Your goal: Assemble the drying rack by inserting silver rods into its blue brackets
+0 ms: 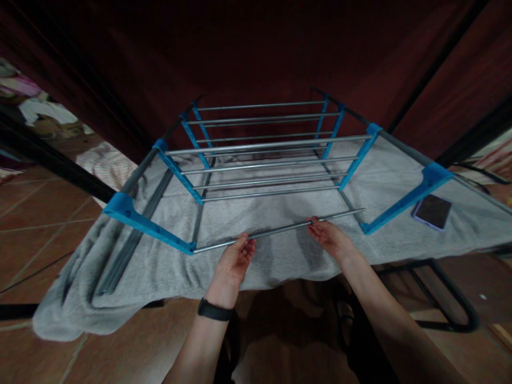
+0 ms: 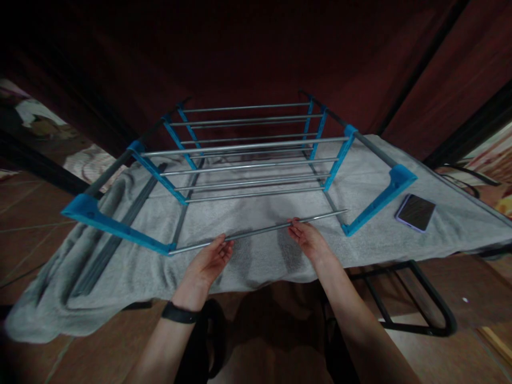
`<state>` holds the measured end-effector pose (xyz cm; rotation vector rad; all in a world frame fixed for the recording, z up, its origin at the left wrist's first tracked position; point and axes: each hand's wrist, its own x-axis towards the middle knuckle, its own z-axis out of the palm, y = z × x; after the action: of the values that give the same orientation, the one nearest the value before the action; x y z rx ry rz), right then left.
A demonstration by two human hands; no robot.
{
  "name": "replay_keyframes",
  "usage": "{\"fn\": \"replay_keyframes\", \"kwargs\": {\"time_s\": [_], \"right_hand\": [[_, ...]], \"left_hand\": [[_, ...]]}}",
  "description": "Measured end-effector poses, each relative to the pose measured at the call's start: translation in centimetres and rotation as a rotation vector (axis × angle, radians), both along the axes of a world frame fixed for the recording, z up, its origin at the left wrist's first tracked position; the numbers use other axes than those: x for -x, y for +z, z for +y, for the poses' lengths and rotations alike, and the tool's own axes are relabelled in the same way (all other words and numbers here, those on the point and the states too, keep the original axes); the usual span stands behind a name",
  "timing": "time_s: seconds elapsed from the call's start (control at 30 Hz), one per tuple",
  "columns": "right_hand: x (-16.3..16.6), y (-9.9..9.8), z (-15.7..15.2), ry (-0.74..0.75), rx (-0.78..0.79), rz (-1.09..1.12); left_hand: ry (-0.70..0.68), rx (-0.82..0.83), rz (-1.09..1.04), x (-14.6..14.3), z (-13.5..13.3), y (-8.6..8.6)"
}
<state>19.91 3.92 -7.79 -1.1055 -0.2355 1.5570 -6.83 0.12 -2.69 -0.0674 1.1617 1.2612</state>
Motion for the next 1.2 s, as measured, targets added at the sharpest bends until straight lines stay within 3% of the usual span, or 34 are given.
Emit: {"fn": "replay_keyframes", "kwargs": {"time_s": [1.2], "right_hand": [[-0.21, 0.39, 0.17, -0.102, 0.002, -0.03]], "left_hand": [[0.064, 0.063, 0.002, 0.54, 0.48, 0.2]]}}
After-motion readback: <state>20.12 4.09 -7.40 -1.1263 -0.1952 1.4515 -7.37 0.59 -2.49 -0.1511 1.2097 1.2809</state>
